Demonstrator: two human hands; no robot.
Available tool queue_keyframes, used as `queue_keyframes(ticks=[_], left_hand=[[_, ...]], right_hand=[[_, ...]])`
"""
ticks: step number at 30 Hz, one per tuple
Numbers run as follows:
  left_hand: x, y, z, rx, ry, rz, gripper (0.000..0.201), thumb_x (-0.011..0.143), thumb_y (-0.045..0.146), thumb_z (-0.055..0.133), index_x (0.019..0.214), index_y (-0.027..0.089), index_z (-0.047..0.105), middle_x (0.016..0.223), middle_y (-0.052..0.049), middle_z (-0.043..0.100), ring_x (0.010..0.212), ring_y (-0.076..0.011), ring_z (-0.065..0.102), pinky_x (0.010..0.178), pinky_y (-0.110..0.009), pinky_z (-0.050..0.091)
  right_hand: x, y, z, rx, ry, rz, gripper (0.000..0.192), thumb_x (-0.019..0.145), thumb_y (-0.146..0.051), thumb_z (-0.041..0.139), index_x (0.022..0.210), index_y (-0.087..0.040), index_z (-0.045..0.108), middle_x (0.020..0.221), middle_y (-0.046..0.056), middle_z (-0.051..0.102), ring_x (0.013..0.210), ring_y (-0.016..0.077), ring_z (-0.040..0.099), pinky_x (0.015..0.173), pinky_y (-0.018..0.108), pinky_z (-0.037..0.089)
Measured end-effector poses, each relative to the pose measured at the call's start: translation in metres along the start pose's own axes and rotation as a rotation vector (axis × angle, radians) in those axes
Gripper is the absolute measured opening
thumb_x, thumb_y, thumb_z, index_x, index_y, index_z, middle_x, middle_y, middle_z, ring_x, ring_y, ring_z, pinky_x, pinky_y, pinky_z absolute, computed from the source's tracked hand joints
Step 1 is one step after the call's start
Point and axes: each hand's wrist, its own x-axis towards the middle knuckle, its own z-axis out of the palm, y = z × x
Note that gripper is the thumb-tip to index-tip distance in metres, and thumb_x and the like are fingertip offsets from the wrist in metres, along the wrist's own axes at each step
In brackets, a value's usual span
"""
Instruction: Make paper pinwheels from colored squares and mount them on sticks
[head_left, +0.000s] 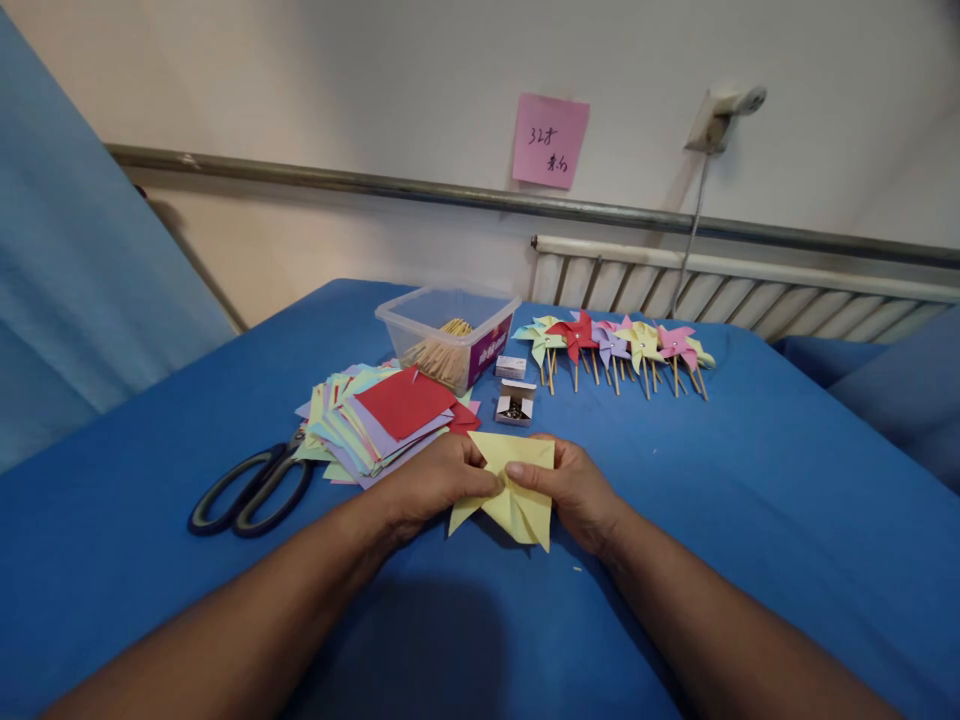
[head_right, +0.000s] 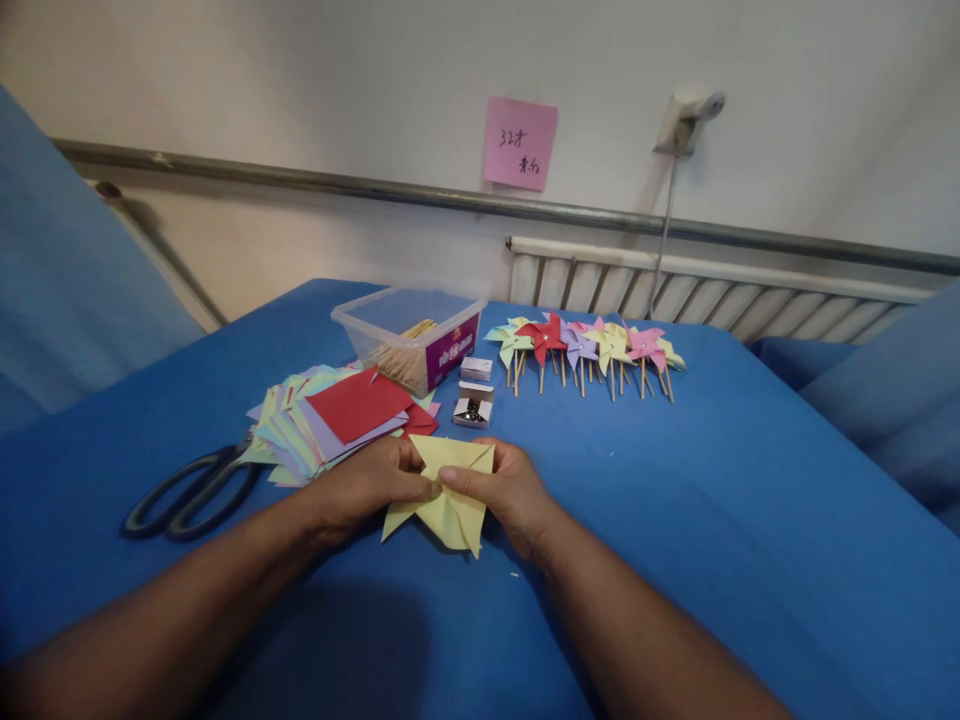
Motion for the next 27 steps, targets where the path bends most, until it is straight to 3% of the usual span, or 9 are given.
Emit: queue_keyframes(ticks=[5, 10, 15, 21, 27], left_hand=[[0.002, 0.0, -0.001, 0.259, -0.117, -0.022, 0.008, 0.06, 0.017, 0.063, 0.066, 0.012, 0.066, 0.061, -0.004, 0.064, 0.053, -0.0154, 0.055, 0.047, -0.024, 0.034], [0.007, -0.002, -0.002, 0.369, 0.026, 0.007, 0.011, 0.061, 0.022, 0.065, 0.063, 0.012, 0.061, 0.056, 0.0, 0.058, 0.049, -0.0117, 0.048, 0.046, -0.023, 0.031], [0.011, -0.008, 0.002, 0.14, 0.107, 0.042, 0.017, 0.063, 0.026, 0.07, 0.063, 0.014, 0.058, 0.058, -0.001, 0.06, 0.055, -0.014, 0.054, 0.053, -0.025, 0.039], [0.009, -0.011, 0.015, -0.244, 0.003, 0.098, 0.027, 0.071, 0.027, 0.071, 0.093, 0.012, 0.067, 0.09, -0.01, 0.07, 0.08, -0.0202, 0.064, 0.079, -0.032, 0.047], [0.006, -0.011, 0.024, -0.399, -0.043, 0.057, 0.028, 0.075, 0.026, 0.068, 0.099, 0.011, 0.069, 0.091, -0.013, 0.071, 0.08, -0.0214, 0.065, 0.075, -0.032, 0.049]], right_hand=[[0.001, -0.001, 0.002, -0.163, 0.02, 0.02, 0.035, 0.054, -0.032, 0.083, 0.076, -0.014, 0.064, 0.064, 0.0, 0.067, 0.052, 0.0129, 0.059, 0.053, 0.025, 0.045], [0.006, 0.005, 0.002, -0.295, 0.056, -0.068, 0.035, 0.063, -0.037, 0.077, 0.086, -0.013, 0.067, 0.073, 0.004, 0.071, 0.057, 0.0153, 0.062, 0.055, 0.027, 0.048], [0.01, 0.011, 0.007, -0.197, 0.171, -0.147, 0.041, 0.065, -0.041, 0.075, 0.093, -0.011, 0.069, 0.077, 0.007, 0.073, 0.06, 0.0184, 0.065, 0.058, 0.03, 0.052], [0.01, 0.011, 0.016, 0.07, 0.219, -0.229, 0.035, 0.072, -0.038, 0.071, 0.093, -0.01, 0.069, 0.079, 0.009, 0.073, 0.063, 0.0201, 0.068, 0.063, 0.033, 0.055], [0.009, 0.009, 0.02, 0.062, 0.296, -0.287, 0.031, 0.074, -0.037, 0.07, 0.09, -0.011, 0.07, 0.079, 0.008, 0.074, 0.064, 0.0209, 0.068, 0.062, 0.033, 0.055]])
